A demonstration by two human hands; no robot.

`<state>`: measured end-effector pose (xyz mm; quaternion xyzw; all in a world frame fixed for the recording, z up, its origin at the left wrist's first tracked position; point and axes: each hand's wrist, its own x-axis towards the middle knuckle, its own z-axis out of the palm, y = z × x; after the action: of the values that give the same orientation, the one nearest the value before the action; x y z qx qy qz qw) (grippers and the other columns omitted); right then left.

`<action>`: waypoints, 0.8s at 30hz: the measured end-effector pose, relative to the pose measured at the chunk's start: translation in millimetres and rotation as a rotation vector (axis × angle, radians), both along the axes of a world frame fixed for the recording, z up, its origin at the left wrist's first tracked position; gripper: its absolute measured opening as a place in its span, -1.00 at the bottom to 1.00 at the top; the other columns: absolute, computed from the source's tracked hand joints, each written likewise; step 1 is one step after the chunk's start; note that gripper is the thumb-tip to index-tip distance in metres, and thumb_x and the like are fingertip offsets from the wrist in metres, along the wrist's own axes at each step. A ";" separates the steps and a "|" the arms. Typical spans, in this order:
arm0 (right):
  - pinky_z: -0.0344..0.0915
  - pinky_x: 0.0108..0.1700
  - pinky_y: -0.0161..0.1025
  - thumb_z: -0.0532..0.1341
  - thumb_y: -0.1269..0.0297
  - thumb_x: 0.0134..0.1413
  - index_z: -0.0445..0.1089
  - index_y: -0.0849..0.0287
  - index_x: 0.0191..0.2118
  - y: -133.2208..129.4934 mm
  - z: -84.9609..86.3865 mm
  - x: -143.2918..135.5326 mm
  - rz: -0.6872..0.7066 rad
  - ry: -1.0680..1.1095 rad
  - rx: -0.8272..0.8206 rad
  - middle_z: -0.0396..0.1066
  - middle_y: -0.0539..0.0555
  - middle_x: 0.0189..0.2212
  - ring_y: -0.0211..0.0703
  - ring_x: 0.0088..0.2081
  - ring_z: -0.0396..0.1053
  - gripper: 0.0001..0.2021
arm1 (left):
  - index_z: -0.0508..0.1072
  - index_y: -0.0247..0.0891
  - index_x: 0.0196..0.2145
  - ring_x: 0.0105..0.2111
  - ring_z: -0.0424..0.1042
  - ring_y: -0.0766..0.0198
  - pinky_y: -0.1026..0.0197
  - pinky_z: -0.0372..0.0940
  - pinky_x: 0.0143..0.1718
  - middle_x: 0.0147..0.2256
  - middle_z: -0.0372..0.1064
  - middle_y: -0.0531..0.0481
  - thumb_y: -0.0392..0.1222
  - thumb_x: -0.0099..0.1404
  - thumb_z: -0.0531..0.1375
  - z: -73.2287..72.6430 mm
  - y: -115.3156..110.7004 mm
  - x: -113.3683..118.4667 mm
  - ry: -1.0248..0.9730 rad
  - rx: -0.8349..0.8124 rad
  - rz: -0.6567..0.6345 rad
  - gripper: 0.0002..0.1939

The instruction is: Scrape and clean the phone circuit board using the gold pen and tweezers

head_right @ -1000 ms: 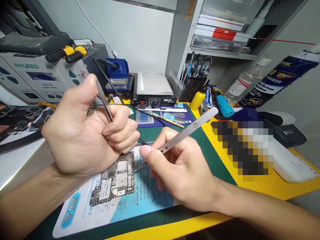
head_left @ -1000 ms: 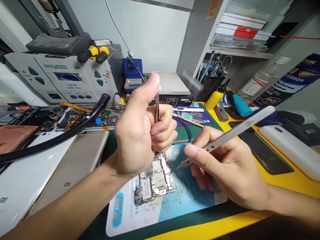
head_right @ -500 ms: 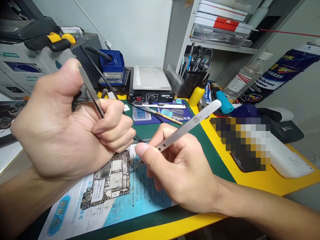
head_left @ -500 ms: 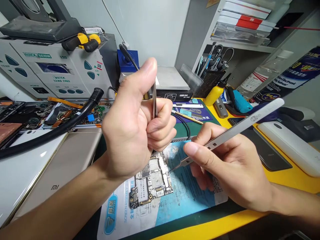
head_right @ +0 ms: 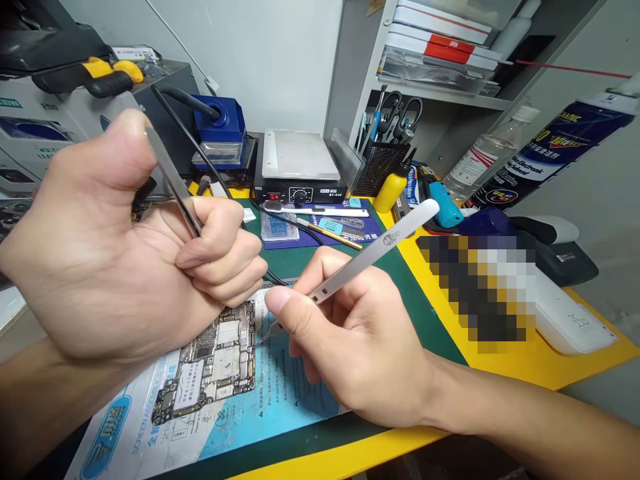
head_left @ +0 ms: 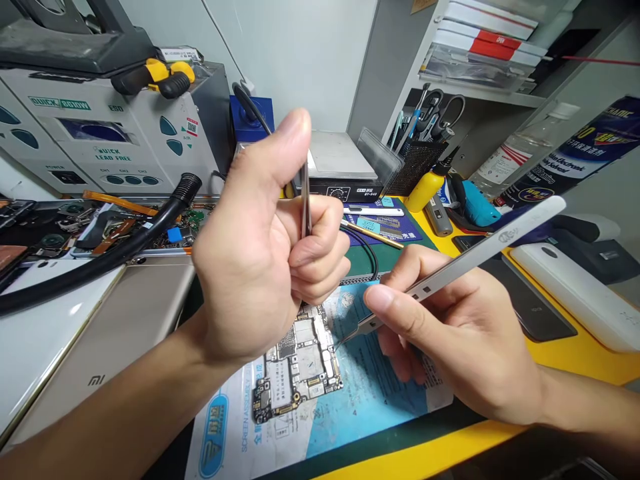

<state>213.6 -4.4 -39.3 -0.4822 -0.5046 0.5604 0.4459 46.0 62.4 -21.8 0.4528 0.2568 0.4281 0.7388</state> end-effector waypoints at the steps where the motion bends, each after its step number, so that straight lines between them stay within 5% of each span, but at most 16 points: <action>1: 0.18 -0.73 -0.51 0.60 0.24 -0.01 0.36 0.13 -0.50 0.1 -0.1 -0.1 0.000 -0.003 0.003 0.42 -0.08 -0.71 -0.34 -0.74 0.32 -0.62 | -0.06 -0.18 -0.75 -0.76 -0.18 0.40 0.17 -0.19 -0.69 -0.75 -0.36 0.09 0.41 0.47 -0.39 0.3 0.0 0.1 0.002 0.000 0.000 -0.18; 9: 0.18 -0.73 -0.50 0.60 0.22 -0.01 0.36 0.13 -0.50 1.4 0.9 1.1 -0.009 -0.029 0.004 0.42 -0.08 -0.71 -0.33 -0.75 0.32 -0.61 | -0.05 -0.20 -0.75 -0.75 -0.16 0.40 0.18 -0.18 -0.68 -0.75 -0.33 0.09 0.31 0.48 -0.16 1.2 0.1 0.0 0.007 -0.031 -0.026 -0.24; 18: 0.20 -0.75 -0.43 0.56 0.22 0.06 0.39 0.10 -0.47 0.9 -3.7 2.0 -0.010 -0.050 0.061 0.43 -0.08 -0.69 -0.27 -0.75 0.34 -0.66 | -0.06 -0.18 -0.75 -0.75 -0.18 0.41 0.17 -0.18 -0.68 -0.75 -0.35 0.10 0.42 0.47 -0.29 1.0 0.6 0.2 -0.009 -0.013 -0.014 -0.20; 24: 0.19 -0.75 -0.42 0.56 0.23 0.07 0.37 0.09 -0.47 0.4 -4.5 2.8 -0.007 -0.044 0.069 0.42 -0.08 -0.70 -0.27 -0.75 0.33 -0.66 | -0.06 -0.19 -0.75 -0.75 -0.18 0.42 0.19 -0.17 -0.68 -0.74 -0.35 0.10 0.37 0.48 -0.21 0.9 -1.1 0.0 -0.006 -0.014 -0.011 -0.22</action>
<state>216.4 -4.0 -43.8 -0.4806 -0.5317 0.5303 0.4529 45.9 61.2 -21.0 0.4479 0.2551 0.4235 0.7450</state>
